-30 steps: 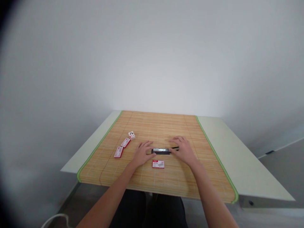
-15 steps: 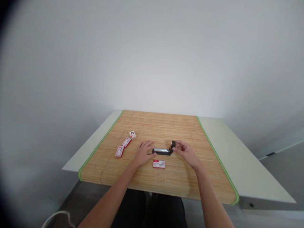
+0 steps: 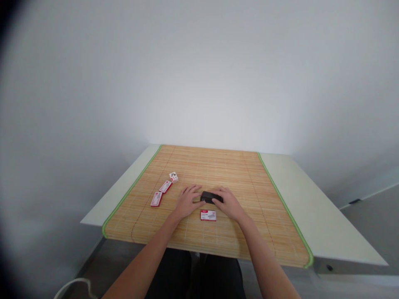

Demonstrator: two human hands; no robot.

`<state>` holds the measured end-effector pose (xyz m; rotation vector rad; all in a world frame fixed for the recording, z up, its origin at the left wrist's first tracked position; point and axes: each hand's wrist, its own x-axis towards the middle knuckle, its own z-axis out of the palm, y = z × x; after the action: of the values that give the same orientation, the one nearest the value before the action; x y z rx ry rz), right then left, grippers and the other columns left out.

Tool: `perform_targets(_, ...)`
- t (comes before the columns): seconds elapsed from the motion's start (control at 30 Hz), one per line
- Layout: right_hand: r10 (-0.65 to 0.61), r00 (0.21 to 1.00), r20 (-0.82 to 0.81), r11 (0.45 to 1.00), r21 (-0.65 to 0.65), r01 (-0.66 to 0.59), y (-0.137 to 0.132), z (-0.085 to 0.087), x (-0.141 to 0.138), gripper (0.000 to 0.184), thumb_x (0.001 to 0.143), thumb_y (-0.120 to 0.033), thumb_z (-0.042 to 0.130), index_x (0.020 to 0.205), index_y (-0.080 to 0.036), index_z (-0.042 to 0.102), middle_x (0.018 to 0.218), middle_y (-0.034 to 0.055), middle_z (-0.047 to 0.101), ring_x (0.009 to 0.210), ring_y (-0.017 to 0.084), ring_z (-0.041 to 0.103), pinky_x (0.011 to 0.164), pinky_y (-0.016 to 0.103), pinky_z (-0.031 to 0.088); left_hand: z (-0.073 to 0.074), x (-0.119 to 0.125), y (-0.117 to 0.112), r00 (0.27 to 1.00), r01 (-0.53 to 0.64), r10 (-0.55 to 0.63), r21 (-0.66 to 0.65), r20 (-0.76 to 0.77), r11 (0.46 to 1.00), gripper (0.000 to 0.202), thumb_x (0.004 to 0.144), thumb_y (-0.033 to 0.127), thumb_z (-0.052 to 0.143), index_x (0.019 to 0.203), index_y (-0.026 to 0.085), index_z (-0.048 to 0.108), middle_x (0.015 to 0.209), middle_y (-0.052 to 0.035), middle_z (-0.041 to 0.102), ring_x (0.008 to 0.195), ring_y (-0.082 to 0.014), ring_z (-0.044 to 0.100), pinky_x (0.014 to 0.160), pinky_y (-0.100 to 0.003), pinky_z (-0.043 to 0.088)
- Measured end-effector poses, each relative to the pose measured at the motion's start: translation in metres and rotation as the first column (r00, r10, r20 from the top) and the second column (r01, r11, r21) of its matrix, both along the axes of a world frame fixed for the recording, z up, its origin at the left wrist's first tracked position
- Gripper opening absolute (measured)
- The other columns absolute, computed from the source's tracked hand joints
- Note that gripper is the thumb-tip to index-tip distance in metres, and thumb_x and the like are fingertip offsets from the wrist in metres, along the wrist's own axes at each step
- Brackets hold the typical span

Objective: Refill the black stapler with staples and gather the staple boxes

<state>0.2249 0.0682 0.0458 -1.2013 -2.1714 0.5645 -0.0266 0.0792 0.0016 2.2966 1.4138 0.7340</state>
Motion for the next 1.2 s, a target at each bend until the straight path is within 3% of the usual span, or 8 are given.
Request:
perform_targets(0.1, -0.052, 0.998, -0.033, 0.998, -0.034, 0.051, -0.011, -0.002, 0.017, 0.035, 0.092, -0.032, 0.065, 0.126, -0.031, 0.072, 0.117, 0.0079, 0.071, 0.108, 0.029, 0.062, 0.097, 0.047, 0.049, 0.000, 0.001, -0.001, 1.000, -0.014, 0.014, 0.011, 0.019, 1.000, 0.048, 0.087, 0.057, 0.070, 0.132, 0.040, 0.065, 0.154, 0.0029, 0.052, 0.147, -0.0235, 0.037, 0.124, -0.046, 0.021)
perform_targets(0.27, -0.297, 0.950, -0.101, 0.951, -0.119, 0.285, -0.035, -0.020, 0.036, 0.043, 0.089, -0.044, 0.066, 0.129, -0.030, 0.070, 0.101, 0.0075, 0.070, 0.080, 0.025, 0.064, 0.069, 0.040, 0.054, 0.003, 0.002, -0.004, 0.996, -0.050, 0.049, 0.006, 0.068, 0.999, 0.046, 0.089, 0.051, 0.070, 0.132, 0.035, 0.066, 0.151, -0.0001, 0.055, 0.142, -0.0246, 0.042, 0.123, -0.046, 0.026)
perform_targets(0.47, -0.484, 0.820, -0.307, 0.874, -0.220, 0.434, -0.071, -0.052, 0.030, 0.048, 0.090, -0.058, 0.063, 0.127, -0.028, 0.070, 0.097, 0.0076, 0.069, 0.081, 0.026, 0.064, 0.075, 0.043, 0.056, 0.015, 0.002, -0.014, 0.986, -0.048, 0.052, -0.026, 0.161, 0.999, 0.029, 0.097, 0.039, 0.057, 0.121, 0.033, 0.072, 0.131, -0.0018, 0.067, 0.125, -0.0241, 0.056, 0.113, -0.043, 0.040)
perform_targets(0.6, -0.493, 0.780, -0.385, 0.870, -0.214, 0.444, -0.082, -0.057, 0.022, 0.045, 0.094, -0.056, 0.060, 0.128, -0.028, 0.069, 0.103, 0.0087, 0.069, 0.090, 0.027, 0.065, 0.082, 0.045, 0.055, 0.023, 0.004, -0.040, 0.981, 0.081, -0.068, -0.065, 0.181, 0.995, 0.038, 0.094, 0.035, 0.058, 0.131, 0.036, 0.066, 0.123, -0.0014, 0.069, 0.117, -0.0237, 0.060, 0.107, -0.041, 0.045)
perform_targets(0.77, -0.485, 0.770, -0.415, 0.874, -0.208, 0.439, -0.082, -0.053, 0.019, 0.045, 0.095, -0.055, 0.059, 0.128, -0.028, 0.069, 0.102, 0.0086, 0.069, 0.089, 0.026, 0.064, 0.080, 0.043, 0.055, 0.027, 0.013, -0.068, 0.977, 0.209, -0.206, -0.061, 0.056, 0.976, 0.058, 0.084, 0.040, 0.070, 0.140, 0.040, 0.058, 0.129, -0.0027, 0.066, 0.118, -0.0284, 0.058, 0.105, -0.044, 0.043)
perform_targets(1.0, -0.492, 0.759, -0.426, 0.870, -0.216, 0.443, -0.081, -0.057, 0.018, 0.048, 0.094, -0.057, 0.060, 0.131, -0.026, 0.067, 0.095, 0.0076, 0.067, 0.085, 0.025, 0.062, 0.080, 0.042, 0.055, 0.016, 0.020, -0.069, 0.995, -0.087, 0.088, -0.020, 0.040, 0.996, 0.060, 0.085, 0.048, 0.069, 0.141, 0.031, 0.055, 0.136, -0.0065, 0.064, 0.123, -0.0316, 0.058, 0.108, -0.045, 0.040)
perform_targets(1.1, -0.489, 0.761, -0.426, 0.872, -0.223, 0.436, -0.081, -0.059, 0.019, 0.048, 0.095, -0.056, 0.060, 0.130, -0.025, 0.067, 0.097, 0.0079, 0.067, 0.085, 0.024, 0.062, 0.081, 0.041, 0.054, 0.017, 0.009, -0.067, 0.994, -0.085, 0.088, -0.051, 0.061, 0.995, 0.078, 0.076, 0.058, 0.077, 0.144, 0.029, 0.052, 0.133, -0.0078, 0.065, 0.120, -0.0327, 0.060, 0.106, -0.044, 0.041)
perform_targets(1.2, -0.491, 0.760, -0.426, 0.871, -0.228, 0.435, -0.081, -0.060, 0.020, 0.048, 0.094, -0.056, 0.060, 0.129, -0.024, 0.067, 0.097, 0.0075, 0.067, 0.086, 0.024, 0.061, 0.081, 0.040, 0.053, 0.021, -0.007, -0.063, 0.997, -0.047, 0.054, -0.132, 0.047, 0.990, 0.075, 0.076, 0.054, 0.079, 0.142, 0.029, 0.054, 0.111, -0.0051, 0.071, 0.098, -0.0281, 0.065, 0.091, -0.040, 0.046)
